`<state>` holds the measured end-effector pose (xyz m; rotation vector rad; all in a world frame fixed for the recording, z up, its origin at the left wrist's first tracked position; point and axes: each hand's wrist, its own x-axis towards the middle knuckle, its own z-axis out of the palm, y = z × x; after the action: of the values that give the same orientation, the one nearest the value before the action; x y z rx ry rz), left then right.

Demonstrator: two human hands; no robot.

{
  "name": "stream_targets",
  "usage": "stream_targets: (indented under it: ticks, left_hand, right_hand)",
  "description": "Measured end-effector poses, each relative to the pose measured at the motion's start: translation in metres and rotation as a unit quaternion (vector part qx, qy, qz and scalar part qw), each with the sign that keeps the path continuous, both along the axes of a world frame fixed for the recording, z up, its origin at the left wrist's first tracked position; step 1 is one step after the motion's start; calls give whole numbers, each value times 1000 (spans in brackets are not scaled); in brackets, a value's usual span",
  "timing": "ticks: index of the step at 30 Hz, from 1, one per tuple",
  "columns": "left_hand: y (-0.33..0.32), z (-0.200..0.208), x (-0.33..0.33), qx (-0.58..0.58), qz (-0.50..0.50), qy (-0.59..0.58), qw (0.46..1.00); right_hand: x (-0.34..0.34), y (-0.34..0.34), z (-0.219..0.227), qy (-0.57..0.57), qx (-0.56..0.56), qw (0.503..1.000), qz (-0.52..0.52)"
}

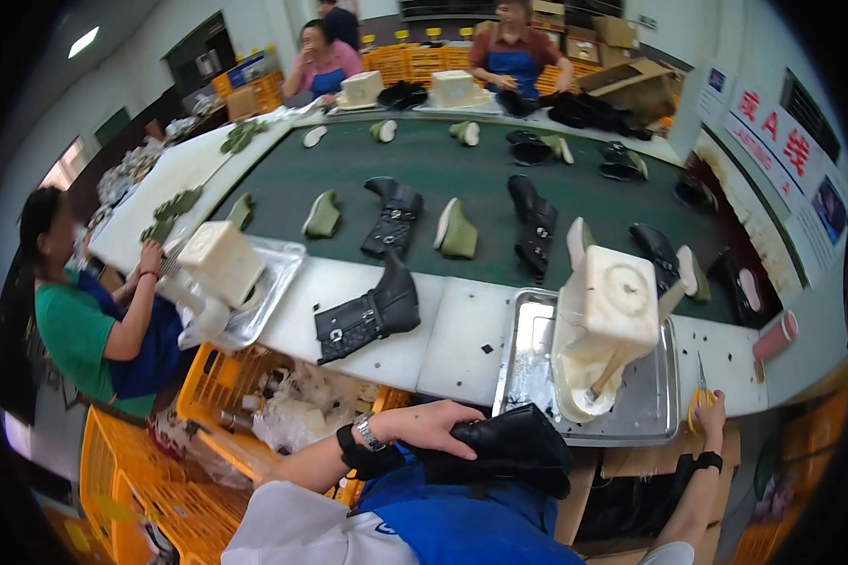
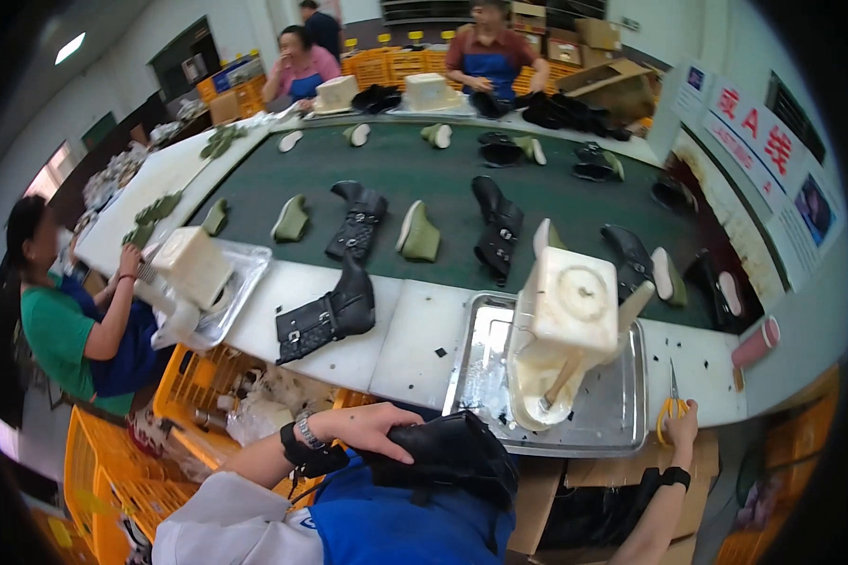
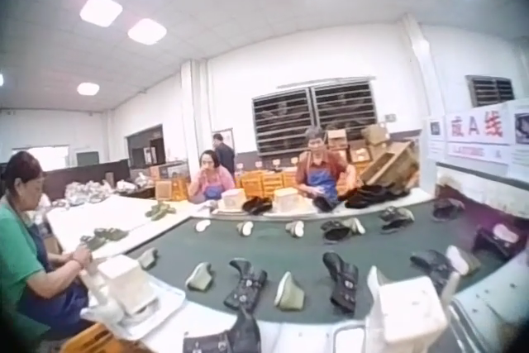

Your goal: The worker is assembling and finishing black leather boots by trimming excess material with scissors and applying white adhesive to the soles and edges using a brush.

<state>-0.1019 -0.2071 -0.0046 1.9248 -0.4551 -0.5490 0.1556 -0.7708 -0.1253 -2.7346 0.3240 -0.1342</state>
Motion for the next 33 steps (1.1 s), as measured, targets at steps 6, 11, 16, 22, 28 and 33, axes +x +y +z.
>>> stream_targets:
  ticks: [6,11,16,22,28,33]
  left_hand:
    - [15,0,24,69,-30,13,997]
    - [2,5,18,-53,51,152,986]
    - [-6,-6,33,-70,50,181,980]
    - [-8,-10,41,9,-35,92,995]
    - [-17,-4,36,-23,-31,160,986]
    - [-20,-5,38,-15,-26,175,984]
  right_hand:
    - [-126,-25,-2,-155,662,733,-26]
    - [-192,10,62,-179,823,539,4]
    - [-248,53,105,-143,725,674,20]
    - [-300,138,112,42,531,836,131]
    - [-308,176,112,93,390,863,307]
    - [-308,188,124,175,370,860,306]
